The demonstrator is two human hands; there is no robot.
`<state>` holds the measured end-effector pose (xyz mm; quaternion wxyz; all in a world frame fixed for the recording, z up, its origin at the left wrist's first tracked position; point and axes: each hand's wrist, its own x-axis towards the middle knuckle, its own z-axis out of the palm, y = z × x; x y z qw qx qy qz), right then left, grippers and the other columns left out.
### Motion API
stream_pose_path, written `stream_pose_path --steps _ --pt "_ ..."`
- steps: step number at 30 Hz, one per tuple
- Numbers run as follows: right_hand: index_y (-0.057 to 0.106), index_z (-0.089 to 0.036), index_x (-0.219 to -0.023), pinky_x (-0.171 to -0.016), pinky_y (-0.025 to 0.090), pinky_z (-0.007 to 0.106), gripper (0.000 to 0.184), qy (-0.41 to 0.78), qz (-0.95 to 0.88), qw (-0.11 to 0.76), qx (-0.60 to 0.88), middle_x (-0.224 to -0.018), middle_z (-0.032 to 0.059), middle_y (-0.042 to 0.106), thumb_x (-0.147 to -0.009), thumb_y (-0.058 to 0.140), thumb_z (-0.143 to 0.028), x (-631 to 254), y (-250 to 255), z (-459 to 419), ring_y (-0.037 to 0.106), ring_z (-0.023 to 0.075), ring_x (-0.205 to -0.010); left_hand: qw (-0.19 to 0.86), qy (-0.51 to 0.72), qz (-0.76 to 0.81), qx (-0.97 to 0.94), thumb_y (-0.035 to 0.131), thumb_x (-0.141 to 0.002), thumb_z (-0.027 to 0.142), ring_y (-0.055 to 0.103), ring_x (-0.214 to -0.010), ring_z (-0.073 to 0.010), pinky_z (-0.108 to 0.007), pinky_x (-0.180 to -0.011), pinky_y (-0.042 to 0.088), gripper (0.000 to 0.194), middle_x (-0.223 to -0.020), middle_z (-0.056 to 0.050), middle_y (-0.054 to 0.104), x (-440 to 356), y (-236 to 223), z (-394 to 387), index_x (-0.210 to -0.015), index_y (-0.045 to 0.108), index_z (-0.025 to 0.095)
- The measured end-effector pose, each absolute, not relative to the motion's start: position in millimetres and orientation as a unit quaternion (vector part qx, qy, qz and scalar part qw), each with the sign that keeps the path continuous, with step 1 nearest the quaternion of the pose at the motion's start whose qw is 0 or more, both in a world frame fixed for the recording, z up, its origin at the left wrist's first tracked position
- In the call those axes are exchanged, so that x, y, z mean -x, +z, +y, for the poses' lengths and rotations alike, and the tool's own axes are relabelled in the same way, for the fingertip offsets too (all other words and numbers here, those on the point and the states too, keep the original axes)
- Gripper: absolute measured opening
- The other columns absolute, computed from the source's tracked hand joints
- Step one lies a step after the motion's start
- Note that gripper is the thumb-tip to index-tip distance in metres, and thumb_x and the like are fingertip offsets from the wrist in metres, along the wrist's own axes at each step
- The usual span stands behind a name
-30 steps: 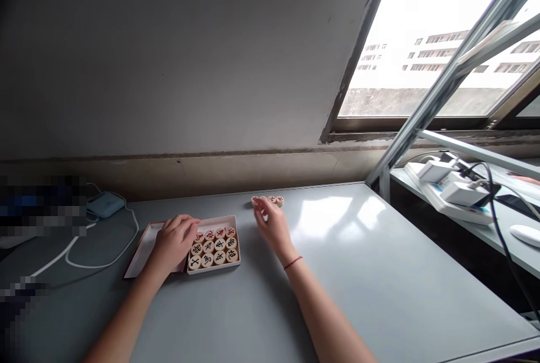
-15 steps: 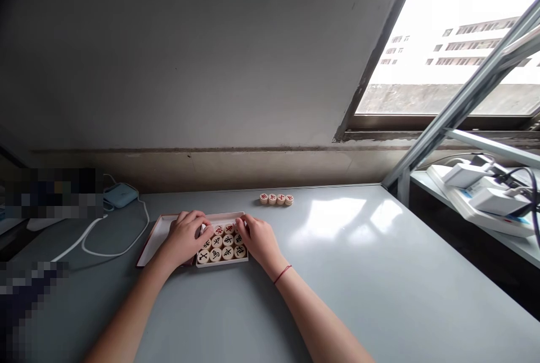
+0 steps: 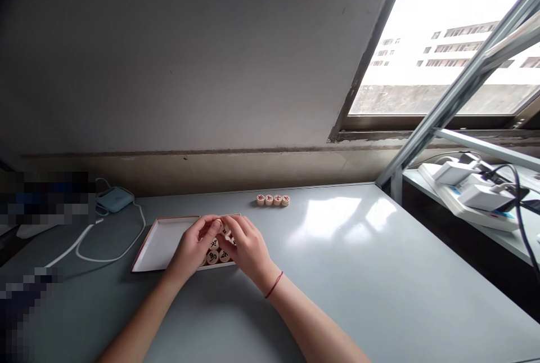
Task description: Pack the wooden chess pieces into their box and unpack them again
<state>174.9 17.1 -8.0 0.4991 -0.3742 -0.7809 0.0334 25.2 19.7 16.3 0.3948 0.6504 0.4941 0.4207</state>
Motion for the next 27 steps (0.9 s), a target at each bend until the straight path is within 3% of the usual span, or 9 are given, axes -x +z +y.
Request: stream_pose_path --steps 4,8,15,18,23,27 --pt "0.057 -0.022 -0.114 -0.079 0.053 0.033 0.024 0.026 -0.761 0.509 0.401 -0.102 0.0082 0.066 -0.09 0.055 -0.021 -186 -13 26 0.063 0.0195 -0.091 0.438 0.475 0.501 -0.576 0.058 -0.084 0.052 0.066 -0.094 -0.0204 -0.03 -0.082 0.053 0.037 -0.098 -0.007 0.07 -30 11 19 -0.099 0.063 0.018" --pt "0.064 -0.019 -0.106 -0.073 0.054 0.036 0.022 0.042 -0.695 0.487 0.527 -0.102 0.0118 0.063 -0.089 0.054 -0.029 -210 -26 45 0.063 0.022 -0.087 0.451 0.504 0.524 -0.517 0.063 -0.079 0.052 0.068 -0.092 -0.0215 -0.034 -0.083 0.055 0.045 -0.1 -0.008 0.069 -24 6 25 -0.108 0.062 0.018" --pt "0.065 -0.021 -0.096 -0.074 0.052 0.04 0.021 0.066 -0.668 0.407 0.619 -0.096 0.0088 0.067 -0.084 0.049 -0.026 -240 -50 63 0.061 0.0236 -0.084 0.46 0.474 0.541 -0.52 0.063 -0.079 0.033 0.067 -0.101 -0.0208 -0.033 -0.088 0.054 0.048 -0.102 -0.008 0.071 -22 -1 28 -0.124 0.057 0.02" --pt "0.065 -0.02 -0.092 -0.078 0.05 0.041 0.019 0.046 -0.677 0.412 0.608 -0.097 0.011 0.065 -0.086 0.049 -0.03 -233 -40 56 0.06 0.025 -0.088 0.391 0.449 0.552 -0.584 0.06 -0.082 0.033 0.068 -0.092 -0.0196 -0.033 -0.084 0.055 0.041 -0.099 -0.008 0.071 -24 -2 26 -0.121 0.059 0.02" --pt "0.059 -0.021 -0.101 -0.069 0.05 0.03 0.022 0.137 -0.722 0.466 0.493 -0.094 0.0072 0.066 -0.087 0.055 -0.038 -197 -9 30 0.059 0.0177 -0.077 0.186 0.423 0.501 -0.732 0.056 -0.086 0.03 0.067 -0.092 -0.0212 -0.034 -0.081 0.055 0.027 -0.103 -0.007 0.069 -26 -3 21 -0.111 0.063 0.022" --pt "0.059 -0.021 -0.086 -0.061 0.05 0.026 0.012 0.183 -0.717 0.498 0.451 -0.079 0.0027 0.064 -0.085 0.058 -0.033 -175 0 16 0.057 0.0137 -0.066 0.113 0.396 0.478 -0.776 0.051 -0.087 0.02 0.067 -0.086 -0.0198 -0.031 -0.075 0.055 0.024 -0.1 -0.007 0.07 -29 -5 17 -0.109 0.062 0.022"
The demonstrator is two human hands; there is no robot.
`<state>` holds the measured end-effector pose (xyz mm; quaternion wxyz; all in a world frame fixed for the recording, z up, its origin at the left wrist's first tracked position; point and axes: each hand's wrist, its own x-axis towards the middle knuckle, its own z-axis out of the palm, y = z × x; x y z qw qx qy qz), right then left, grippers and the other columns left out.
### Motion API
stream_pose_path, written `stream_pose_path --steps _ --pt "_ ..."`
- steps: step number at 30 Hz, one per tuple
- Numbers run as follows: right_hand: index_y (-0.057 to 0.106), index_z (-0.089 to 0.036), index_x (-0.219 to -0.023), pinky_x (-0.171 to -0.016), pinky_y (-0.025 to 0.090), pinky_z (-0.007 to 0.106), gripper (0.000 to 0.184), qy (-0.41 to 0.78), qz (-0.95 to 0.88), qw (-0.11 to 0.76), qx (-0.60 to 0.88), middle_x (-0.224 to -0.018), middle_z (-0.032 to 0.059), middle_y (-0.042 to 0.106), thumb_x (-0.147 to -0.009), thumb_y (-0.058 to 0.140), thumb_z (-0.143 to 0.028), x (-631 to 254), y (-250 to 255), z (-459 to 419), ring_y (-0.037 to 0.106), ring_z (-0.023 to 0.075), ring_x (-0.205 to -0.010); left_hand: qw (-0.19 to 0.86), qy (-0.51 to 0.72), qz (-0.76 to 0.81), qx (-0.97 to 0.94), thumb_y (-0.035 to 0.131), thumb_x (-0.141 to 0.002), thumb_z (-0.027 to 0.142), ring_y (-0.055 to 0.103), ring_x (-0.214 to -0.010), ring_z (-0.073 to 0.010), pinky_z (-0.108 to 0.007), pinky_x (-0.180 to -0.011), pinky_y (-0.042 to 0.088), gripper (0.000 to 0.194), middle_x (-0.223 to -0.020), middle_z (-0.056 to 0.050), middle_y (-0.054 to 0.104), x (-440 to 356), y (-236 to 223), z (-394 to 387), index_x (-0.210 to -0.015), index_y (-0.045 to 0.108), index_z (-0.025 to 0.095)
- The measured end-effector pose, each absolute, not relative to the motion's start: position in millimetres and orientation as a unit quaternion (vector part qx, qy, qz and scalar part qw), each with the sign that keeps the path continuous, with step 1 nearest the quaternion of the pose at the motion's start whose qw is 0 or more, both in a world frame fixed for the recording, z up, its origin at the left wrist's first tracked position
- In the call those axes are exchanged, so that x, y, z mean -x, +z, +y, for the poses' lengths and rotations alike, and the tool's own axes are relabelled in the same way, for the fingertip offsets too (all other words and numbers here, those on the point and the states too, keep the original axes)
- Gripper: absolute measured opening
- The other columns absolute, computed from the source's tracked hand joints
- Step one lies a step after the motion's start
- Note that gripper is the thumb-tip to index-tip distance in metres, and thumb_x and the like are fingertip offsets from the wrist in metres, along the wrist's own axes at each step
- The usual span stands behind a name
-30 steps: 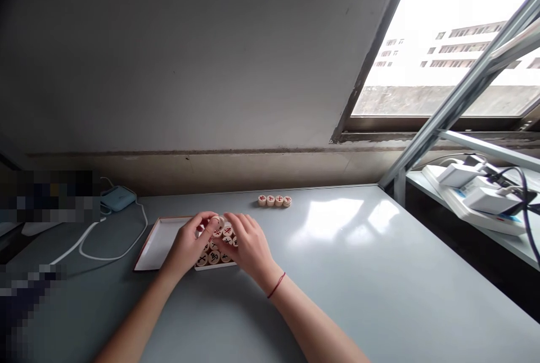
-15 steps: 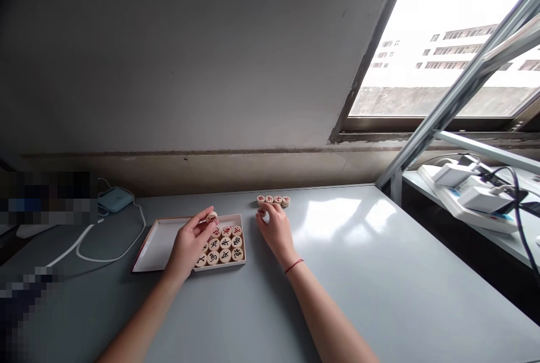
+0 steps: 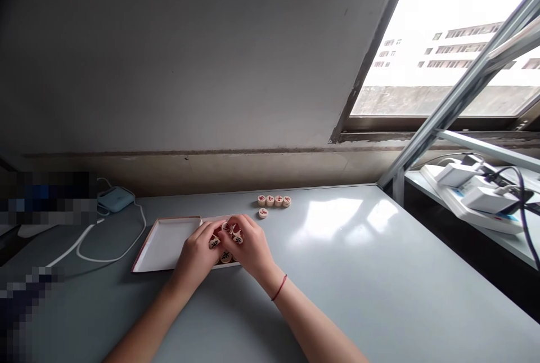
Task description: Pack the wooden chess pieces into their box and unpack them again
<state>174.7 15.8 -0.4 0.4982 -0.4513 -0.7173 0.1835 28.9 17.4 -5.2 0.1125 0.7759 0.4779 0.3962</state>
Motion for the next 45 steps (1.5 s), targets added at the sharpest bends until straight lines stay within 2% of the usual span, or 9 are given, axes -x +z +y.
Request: stream_pose_path --steps 6,11,16,21,30,35,39,42,45 --pt "0.064 -0.019 -0.087 -0.068 0.053 0.031 0.017 0.214 -0.65 0.528 0.502 -0.083 0.0059 0.068 -0.084 0.058 -0.035 -199 -10 34 0.063 0.0171 -0.073 0.082 0.367 0.485 -0.79 0.052 -0.09 0.029 0.067 -0.083 -0.0192 -0.031 -0.075 0.054 0.031 -0.097 -0.006 0.068 -27 -4 18 -0.12 0.057 0.021" --pt "0.064 -0.021 -0.085 -0.074 0.049 0.038 0.019 0.135 -0.611 0.483 0.613 -0.087 0.0056 0.07 -0.083 0.056 -0.037 -233 -30 54 0.061 0.0219 -0.081 0.081 0.36 0.5 -0.784 0.047 -0.091 0.027 0.066 -0.086 -0.0186 -0.03 -0.077 0.054 0.028 -0.099 -0.005 0.068 -25 0 18 -0.115 0.06 0.021" --pt "0.064 -0.022 -0.083 -0.069 0.046 0.036 0.019 0.064 -0.642 0.423 0.637 -0.083 0.0057 0.069 -0.085 0.05 -0.034 -237 -47 59 0.058 0.0231 -0.08 0.085 0.373 0.495 -0.78 0.046 -0.091 0.023 0.065 -0.094 -0.0194 -0.031 -0.082 0.053 0.025 -0.104 -0.005 0.069 -25 2 19 -0.109 0.062 0.022" --pt "0.064 -0.022 -0.088 -0.066 0.045 0.033 0.018 0.013 -0.655 0.388 0.648 -0.084 0.0056 0.068 -0.084 0.047 -0.028 -235 -51 59 0.058 0.0214 -0.076 0.081 0.375 0.494 -0.781 0.047 -0.091 0.022 0.064 -0.094 -0.02 -0.032 -0.083 0.052 0.023 -0.1 -0.005 0.069 -24 0 21 -0.106 0.063 0.022" --pt "0.062 -0.022 -0.091 -0.064 0.042 0.031 0.019 0.003 -0.649 0.382 0.658 -0.079 0.0044 0.067 -0.087 0.046 -0.031 -236 -57 66 0.057 0.0208 -0.073 0.06 0.353 0.519 -0.776 0.046 -0.09 0.021 0.063 -0.088 -0.0201 -0.032 -0.079 0.049 0.021 -0.095 -0.005 0.069 -19 -2 25 -0.099 0.065 0.021" --pt "0.062 -0.021 -0.101 -0.066 0.043 0.032 0.022 -0.053 -0.653 0.399 0.641 -0.097 0.0094 0.065 -0.09 0.047 -0.034 -229 -44 59 0.057 0.0229 -0.083 0.004 0.284 0.598 -0.749 0.044 -0.09 0.02 0.06 -0.092 -0.0251 -0.036 -0.075 0.045 0.025 -0.095 -0.006 0.07 -9 -6 30 -0.096 0.068 0.022" --pt "0.063 -0.02 -0.099 -0.067 0.044 0.031 0.025 0.01 -0.712 0.418 0.564 -0.089 0.0079 0.064 -0.095 0.043 -0.034 -210 -27 44 0.059 0.0192 -0.077 -0.017 0.232 0.623 -0.747 0.047 -0.089 0.025 0.053 -0.093 -0.027 -0.037 -0.074 0.042 0.024 -0.094 -0.008 0.068 -6 -9 30 -0.086 0.071 0.025" --pt "0.064 -0.021 -0.098 -0.062 0.044 0.028 0.027 0.063 -0.742 0.394 0.54 -0.078 0.0044 0.062 -0.096 0.043 -0.037 -196 -22 35 0.057 0.0164 -0.065 -0.01 0.217 0.613 -0.76 0.048 -0.09 0.028 0.05 -0.094 -0.0275 -0.038 -0.074 0.04 0.027 -0.095 -0.009 0.066 -9 -10 27 -0.078 0.072 0.024" --pt "0.064 -0.021 -0.1 -0.059 0.044 0.027 0.028 0.077 -0.747 0.376 0.543 -0.073 0.0023 0.06 -0.096 0.043 -0.039 -189 -24 31 0.055 0.0151 -0.06 0.005 0.227 0.602 -0.765 0.049 -0.09 0.03 0.05 -0.093 -0.0279 -0.039 -0.075 0.038 0.026 -0.094 -0.009 0.067 -12 -11 25 -0.078 0.071 0.023"
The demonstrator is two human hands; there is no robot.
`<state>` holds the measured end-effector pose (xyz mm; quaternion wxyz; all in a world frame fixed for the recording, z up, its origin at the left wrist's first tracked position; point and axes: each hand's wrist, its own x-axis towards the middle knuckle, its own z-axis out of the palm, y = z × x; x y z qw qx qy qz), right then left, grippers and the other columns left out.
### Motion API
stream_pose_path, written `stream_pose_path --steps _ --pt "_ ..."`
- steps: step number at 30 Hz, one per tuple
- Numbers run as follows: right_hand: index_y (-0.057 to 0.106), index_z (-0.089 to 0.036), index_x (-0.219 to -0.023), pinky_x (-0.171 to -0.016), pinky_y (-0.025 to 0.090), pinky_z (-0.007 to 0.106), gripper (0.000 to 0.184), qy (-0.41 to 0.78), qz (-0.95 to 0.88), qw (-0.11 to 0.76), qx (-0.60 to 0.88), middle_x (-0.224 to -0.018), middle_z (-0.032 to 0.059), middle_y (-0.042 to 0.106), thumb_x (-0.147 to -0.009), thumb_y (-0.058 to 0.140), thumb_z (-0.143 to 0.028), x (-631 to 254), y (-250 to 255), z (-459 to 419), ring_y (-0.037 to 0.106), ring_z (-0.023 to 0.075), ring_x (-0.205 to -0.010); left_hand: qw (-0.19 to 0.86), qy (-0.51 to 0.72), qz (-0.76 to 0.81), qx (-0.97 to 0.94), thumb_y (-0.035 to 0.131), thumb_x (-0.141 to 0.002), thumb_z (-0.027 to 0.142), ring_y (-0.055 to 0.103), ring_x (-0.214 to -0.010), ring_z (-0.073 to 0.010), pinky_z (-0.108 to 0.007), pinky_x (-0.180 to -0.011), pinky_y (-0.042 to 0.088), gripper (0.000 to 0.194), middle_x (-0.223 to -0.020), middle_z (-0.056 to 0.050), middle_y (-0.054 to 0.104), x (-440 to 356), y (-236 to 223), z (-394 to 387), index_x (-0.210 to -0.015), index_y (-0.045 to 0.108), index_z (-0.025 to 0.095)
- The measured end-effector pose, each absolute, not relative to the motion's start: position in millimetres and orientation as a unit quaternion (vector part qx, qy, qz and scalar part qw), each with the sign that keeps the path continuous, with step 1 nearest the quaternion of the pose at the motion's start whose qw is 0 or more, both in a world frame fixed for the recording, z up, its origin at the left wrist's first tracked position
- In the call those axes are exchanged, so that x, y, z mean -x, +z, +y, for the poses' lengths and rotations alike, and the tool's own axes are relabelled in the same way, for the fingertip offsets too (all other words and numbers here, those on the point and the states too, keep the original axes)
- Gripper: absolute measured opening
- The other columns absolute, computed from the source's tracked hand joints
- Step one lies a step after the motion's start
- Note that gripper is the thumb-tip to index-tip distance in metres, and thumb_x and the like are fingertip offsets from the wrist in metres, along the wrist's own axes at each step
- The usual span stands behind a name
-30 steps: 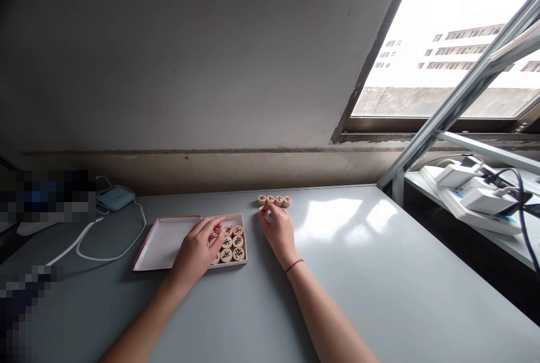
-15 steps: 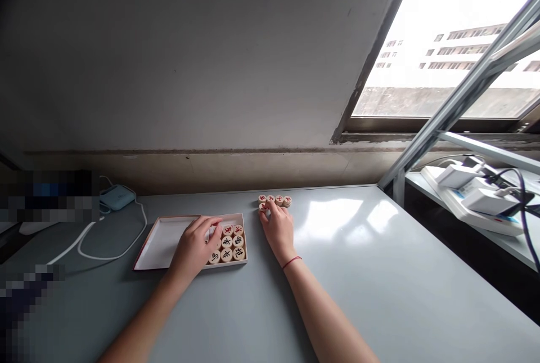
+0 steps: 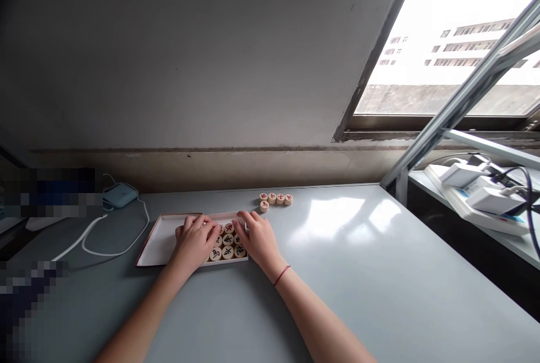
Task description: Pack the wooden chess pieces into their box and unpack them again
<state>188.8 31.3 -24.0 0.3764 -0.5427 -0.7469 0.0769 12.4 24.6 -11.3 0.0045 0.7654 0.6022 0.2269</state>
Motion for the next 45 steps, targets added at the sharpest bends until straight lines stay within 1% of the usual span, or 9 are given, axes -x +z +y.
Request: stream_pose_path --steps 7,10,14,21,27,31,35,41,45 --pt "0.063 -0.02 -0.098 -0.063 0.044 0.028 0.023 0.059 -0.743 0.396 0.536 -0.073 0.0031 0.06 -0.094 0.045 -0.033 -191 -29 33 0.056 0.017 -0.065 0.028 0.233 0.612 -0.755 0.054 -0.086 0.03 0.055 -0.082 -0.0246 -0.037 -0.074 0.035 0.015 -0.079 -0.003 0.07 -14 -9 26 -0.078 0.064 0.023" --pt "0.061 -0.02 -0.099 -0.072 0.045 0.033 0.016 0.03 -0.759 0.416 0.501 -0.081 0.0052 0.064 -0.09 0.05 -0.027 -189 -26 31 0.058 0.0204 -0.078 0.022 0.279 0.604 -0.746 0.052 -0.088 0.031 0.058 -0.085 -0.0237 -0.036 -0.077 0.036 0.014 -0.084 -0.003 0.069 -15 -3 25 -0.083 0.062 0.022" --pt "0.057 -0.02 -0.109 -0.078 0.045 0.036 0.023 0.018 -0.781 0.443 0.44 -0.099 0.0068 0.068 -0.086 0.058 -0.022 -182 -19 24 0.059 0.022 -0.09 0.063 0.389 0.531 -0.751 0.05 -0.09 0.031 0.061 -0.091 -0.0209 -0.033 -0.083 0.041 0.013 -0.093 -0.004 0.069 -23 5 21 -0.091 0.06 0.022" --pt "0.057 -0.021 -0.1 -0.076 0.046 0.034 0.018 0.008 -0.756 0.489 0.436 -0.089 0.0043 0.068 -0.083 0.057 -0.018 -184 -13 24 0.061 0.0188 -0.081 0.23 0.452 0.512 -0.693 0.052 -0.089 0.036 0.063 -0.08 -0.0159 -0.028 -0.075 0.051 0.017 -0.096 -0.003 0.07 -32 9 15 -0.095 0.06 0.022" --pt "0.057 -0.021 -0.091 -0.066 0.046 0.031 0.014 0.038 -0.649 0.483 0.587 -0.085 0.0059 0.064 -0.078 0.054 -0.027 -233 -11 47 0.058 0.019 -0.074 0.313 0.526 0.5 -0.612 0.056 -0.086 0.038 0.066 -0.096 -0.0184 -0.031 -0.086 0.054 0.022 -0.102 -0.006 0.071 -25 4 21 -0.1 0.062 0.021" --pt "0.055 -0.022 -0.085 -0.059 0.04 0.027 0.012 0.08 -0.62 0.392 0.675 -0.082 0.0033 0.065 -0.076 0.053 -0.029 -261 -24 55 0.056 0.0171 -0.065 0.312 0.531 0.514 -0.597 0.058 -0.083 0.032 0.066 -0.093 -0.0175 -0.03 -0.085 0.055 0.021 -0.104 -0.006 0.069 -23 0 26 -0.1 0.065 0.021" --pt "0.053 -0.022 -0.075 -0.059 0.039 0.029 0.013 0.084 -0.633 0.33 0.695 -0.082 0.0042 0.065 -0.081 0.047 -0.031 -266 -37 59 0.055 0.0175 -0.064 0.316 0.514 0.529 -0.597 0.058 -0.083 0.031 0.067 -0.089 -0.0161 -0.029 -0.08 0.057 0.028 -0.108 -0.007 0.068 -23 -2 26 -0.109 0.064 0.022" --pt "0.058 -0.021 -0.084 -0.063 0.044 0.03 0.018 0.082 -0.657 0.409 0.628 -0.089 0.0073 0.066 -0.086 0.048 -0.035 -243 -20 51 0.057 0.0183 -0.071 0.213 0.437 0.533 -0.693 0.058 -0.086 0.035 0.066 -0.075 -0.0166 -0.032 -0.076 0.056 0.032 -0.094 -0.005 0.07 -24 -2 22 -0.114 0.062 0.02" --pt "0.059 -0.021 -0.094 -0.064 0.047 0.027 0.018 0.201 -0.718 0.441 0.5 -0.087 0.0047 0.067 -0.086 0.056 -0.037 -202 1 27 0.059 0.0159 -0.074 0.13 0.426 0.474 -0.759 0.054 -0.089 0.03 0.067 -0.089 -0.0198 -0.032 -0.079 0.055 0.027 -0.102 -0.006 0.069 -27 -9 21 -0.114 0.061 0.022"
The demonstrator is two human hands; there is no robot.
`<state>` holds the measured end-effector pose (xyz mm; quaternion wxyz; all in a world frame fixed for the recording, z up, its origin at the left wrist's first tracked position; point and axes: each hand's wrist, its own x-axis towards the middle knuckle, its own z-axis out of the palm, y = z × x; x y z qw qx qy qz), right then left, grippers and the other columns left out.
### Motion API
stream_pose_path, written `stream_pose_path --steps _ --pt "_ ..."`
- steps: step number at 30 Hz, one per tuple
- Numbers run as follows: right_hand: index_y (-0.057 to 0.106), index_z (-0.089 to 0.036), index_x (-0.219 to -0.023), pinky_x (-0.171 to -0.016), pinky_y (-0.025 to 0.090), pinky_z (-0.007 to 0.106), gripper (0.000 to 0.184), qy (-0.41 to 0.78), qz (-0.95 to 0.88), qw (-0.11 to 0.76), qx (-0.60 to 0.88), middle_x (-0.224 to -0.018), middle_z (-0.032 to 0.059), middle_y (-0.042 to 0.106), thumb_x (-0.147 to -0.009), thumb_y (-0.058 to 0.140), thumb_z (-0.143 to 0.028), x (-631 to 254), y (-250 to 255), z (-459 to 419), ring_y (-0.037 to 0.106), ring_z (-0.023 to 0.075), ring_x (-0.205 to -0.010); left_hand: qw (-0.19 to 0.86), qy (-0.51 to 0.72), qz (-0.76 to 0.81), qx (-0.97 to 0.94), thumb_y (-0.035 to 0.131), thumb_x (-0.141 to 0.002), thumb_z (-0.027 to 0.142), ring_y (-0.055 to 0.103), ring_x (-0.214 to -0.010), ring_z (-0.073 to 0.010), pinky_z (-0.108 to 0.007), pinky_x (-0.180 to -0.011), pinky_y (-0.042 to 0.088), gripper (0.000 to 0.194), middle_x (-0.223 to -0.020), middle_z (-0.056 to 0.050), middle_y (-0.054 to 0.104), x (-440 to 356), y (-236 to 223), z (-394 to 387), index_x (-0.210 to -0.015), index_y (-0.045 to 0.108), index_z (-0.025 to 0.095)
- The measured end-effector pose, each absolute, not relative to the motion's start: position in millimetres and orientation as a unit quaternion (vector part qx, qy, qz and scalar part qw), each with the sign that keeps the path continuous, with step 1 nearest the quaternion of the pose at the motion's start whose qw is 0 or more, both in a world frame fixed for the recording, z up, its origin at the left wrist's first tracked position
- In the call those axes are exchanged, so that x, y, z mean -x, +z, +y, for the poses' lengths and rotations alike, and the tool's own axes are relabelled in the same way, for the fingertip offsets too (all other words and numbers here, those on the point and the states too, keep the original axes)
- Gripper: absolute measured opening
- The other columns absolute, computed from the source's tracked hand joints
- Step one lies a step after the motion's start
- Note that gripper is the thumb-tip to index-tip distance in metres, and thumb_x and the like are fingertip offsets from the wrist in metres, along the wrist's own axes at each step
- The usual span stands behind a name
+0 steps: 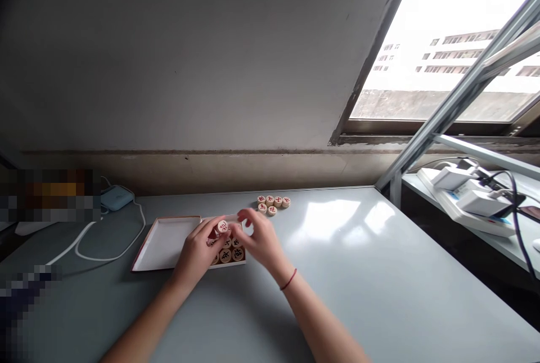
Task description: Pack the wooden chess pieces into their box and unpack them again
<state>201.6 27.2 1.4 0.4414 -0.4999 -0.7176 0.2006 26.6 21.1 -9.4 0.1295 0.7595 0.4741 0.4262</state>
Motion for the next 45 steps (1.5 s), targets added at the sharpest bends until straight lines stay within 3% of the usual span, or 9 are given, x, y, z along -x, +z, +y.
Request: stream_pose_path --steps 6,11,14,21,29,36,38,42,45 --pt "0.06 -0.021 -0.092 -0.063 0.049 0.026 0.013 0.28 -0.678 0.495 0.466 -0.082 0.0025 0.067 -0.084 0.055 -0.03 -174 3 16 0.061 0.0135 -0.068 0.091 0.415 0.448 -0.786 0.051 -0.092 0.027 0.067 -0.087 -0.0189 -0.032 -0.079 0.055 0.032 -0.098 -0.006 0.069 -30 -16 20 -0.123 0.054 0.023" --pt "0.061 -0.021 -0.095 -0.071 0.05 0.032 0.02 0.187 -0.594 0.521 0.584 -0.095 0.0062 0.068 -0.081 0.054 -0.034 -222 -15 44 0.063 0.0192 -0.082 0.092 0.402 0.466 -0.782 0.053 -0.09 0.027 0.065 -0.082 -0.017 -0.031 -0.076 0.055 0.045 -0.086 -0.001 0.065 -29 -15 19 -0.134 0.043 0.025" --pt "0.061 -0.022 -0.094 -0.076 0.048 0.035 0.021 0.131 -0.578 0.477 0.65 -0.095 0.0053 0.069 -0.079 0.054 -0.036 -249 -27 57 0.062 0.0218 -0.087 0.091 0.4 0.466 -0.784 0.05 -0.09 0.024 0.065 -0.082 -0.0164 -0.031 -0.077 0.055 0.041 -0.086 -0.001 0.065 -29 -14 18 -0.131 0.045 0.024" --pt "0.061 -0.023 -0.086 -0.067 0.043 0.031 0.018 0.089 -0.594 0.392 0.697 -0.087 0.004 0.068 -0.082 0.049 -0.036 -259 -47 63 0.06 0.0213 -0.079 0.095 0.391 0.466 -0.788 0.046 -0.091 0.022 0.065 -0.083 -0.0167 -0.032 -0.079 0.054 0.038 -0.087 -0.002 0.066 -29 -16 20 -0.129 0.046 0.022" --pt "0.061 -0.022 -0.092 -0.068 0.042 0.031 0.017 0.04 -0.628 0.367 0.685 -0.094 0.0044 0.068 -0.081 0.048 -0.027 -259 -52 64 0.057 0.0207 -0.079 0.094 0.379 0.473 -0.79 0.045 -0.091 0.022 0.065 -0.083 -0.0167 -0.031 -0.079 0.053 0.034 -0.087 -0.003 0.067 -28 -16 20 -0.125 0.05 0.021" --pt "0.061 -0.021 -0.097 -0.071 0.042 0.034 0.02 0.005 -0.619 0.389 0.682 -0.1 0.0086 0.065 -0.084 0.047 -0.028 -250 -39 59 0.056 0.0228 -0.084 0.072 0.365 0.487 -0.79 0.045 -0.09 0.02 0.065 -0.088 -0.0193 -0.031 -0.077 0.052 0.023 -0.096 -0.005 0.07 -25 -15 25 -0.107 0.062 0.021" --pt "0.061 -0.02 -0.099 -0.071 0.043 0.033 0.023 0.021 -0.632 0.419 0.651 -0.097 0.0095 0.064 -0.087 0.043 -0.029 -240 -29 53 0.056 0.0218 -0.083 0.055 0.339 0.504 -0.792 0.046 -0.09 0.021 0.064 -0.09 -0.0208 -0.033 -0.078 0.05 0.022 -0.096 -0.005 0.071 -25 -15 26 -0.101 0.065 0.021" --pt "0.061 -0.022 -0.1 -0.056 0.039 0.026 0.027 0.176 -0.691 0.407 0.571 -0.072 0.0023 0.063 -0.093 0.039 -0.035 -213 -14 40 0.054 0.016 -0.06 0.011 0.269 0.565 -0.78 0.051 -0.089 0.025 0.062 -0.091 -0.0251 -0.036 -0.075 0.045 0.02 -0.096 -0.006 0.071 -27 -13 29 -0.094 0.07 0.023" --pt "0.06 -0.023 -0.083 -0.05 0.033 0.024 0.031 0.223 -0.716 0.366 0.551 -0.062 -0.0009 0.058 -0.095 0.037 -0.039 -199 -13 35 0.049 0.0141 -0.052 0.011 0.231 0.601 -0.765 0.052 -0.088 0.028 0.06 -0.093 -0.0276 -0.037 -0.074 0.043 0.02 -0.096 -0.007 0.071 -32 -11 31 -0.089 0.071 0.023"
